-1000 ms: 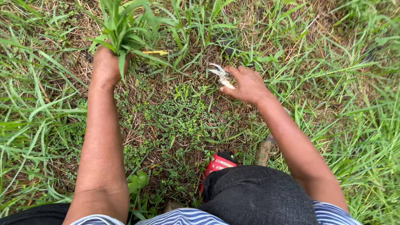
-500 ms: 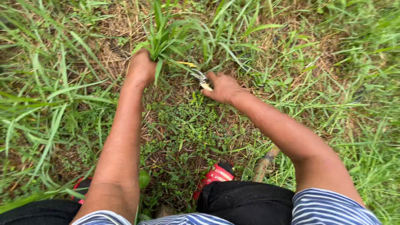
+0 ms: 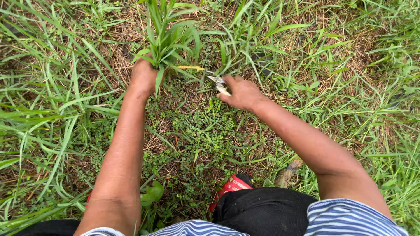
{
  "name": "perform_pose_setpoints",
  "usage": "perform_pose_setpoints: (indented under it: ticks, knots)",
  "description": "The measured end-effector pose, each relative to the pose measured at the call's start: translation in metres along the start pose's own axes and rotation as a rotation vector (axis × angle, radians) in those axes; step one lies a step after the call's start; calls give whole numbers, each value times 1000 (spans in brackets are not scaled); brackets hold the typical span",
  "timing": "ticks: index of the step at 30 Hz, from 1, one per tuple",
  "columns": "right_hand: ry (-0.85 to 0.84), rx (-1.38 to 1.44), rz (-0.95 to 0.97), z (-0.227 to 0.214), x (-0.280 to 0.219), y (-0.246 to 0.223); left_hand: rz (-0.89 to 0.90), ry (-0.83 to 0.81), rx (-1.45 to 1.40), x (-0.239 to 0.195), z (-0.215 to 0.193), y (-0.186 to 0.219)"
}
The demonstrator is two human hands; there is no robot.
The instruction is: The person kneels on the ground and uses shears to cut clumps of grass and weeds. They gather the vegetation with one hand and trim it with the other, repeating the process across the area.
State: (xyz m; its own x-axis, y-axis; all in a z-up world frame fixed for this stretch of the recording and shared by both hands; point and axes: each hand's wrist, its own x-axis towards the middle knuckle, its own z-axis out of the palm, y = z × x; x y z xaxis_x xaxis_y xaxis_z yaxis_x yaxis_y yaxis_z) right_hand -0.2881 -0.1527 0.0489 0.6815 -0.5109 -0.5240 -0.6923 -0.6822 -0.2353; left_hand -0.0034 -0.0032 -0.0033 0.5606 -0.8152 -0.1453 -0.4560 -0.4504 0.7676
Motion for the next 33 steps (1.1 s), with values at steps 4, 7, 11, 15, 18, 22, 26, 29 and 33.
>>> perform_pose_setpoints:
  ticks: [4, 7, 11, 15, 18, 22, 26, 29, 33]
  knots:
    - [-36, -66, -40, -3, 11, -2, -28, -6, 37, -1, 5, 11]
    - [-113, 7, 12, -4, 6, 6, -41, -25, 29, -5, 3, 15]
    - [-1, 79, 79, -9, -14, 38, -1, -66, -2, -5, 18, 27]
    - [85, -17, 165, -14, -22, 71, -84, -158, 13, 3, 45, 42]
    - [211, -25, 110, -7, -19, 81, -8, -163, -8, 13, 72, 60]
    - [142, -43, 155, 6, -3, 90, 61, -173, -29, 23, 114, 94]
    - [141, -195, 92, 18, 25, 90, 152, -118, 54, 36, 148, 127]
    - [262, -125, 9, 31, 40, 96, 114, -105, 85, 48, 174, 141]
    - [318, -36, -99, 44, 46, 110, 48, -143, 162, 59, 205, 146]
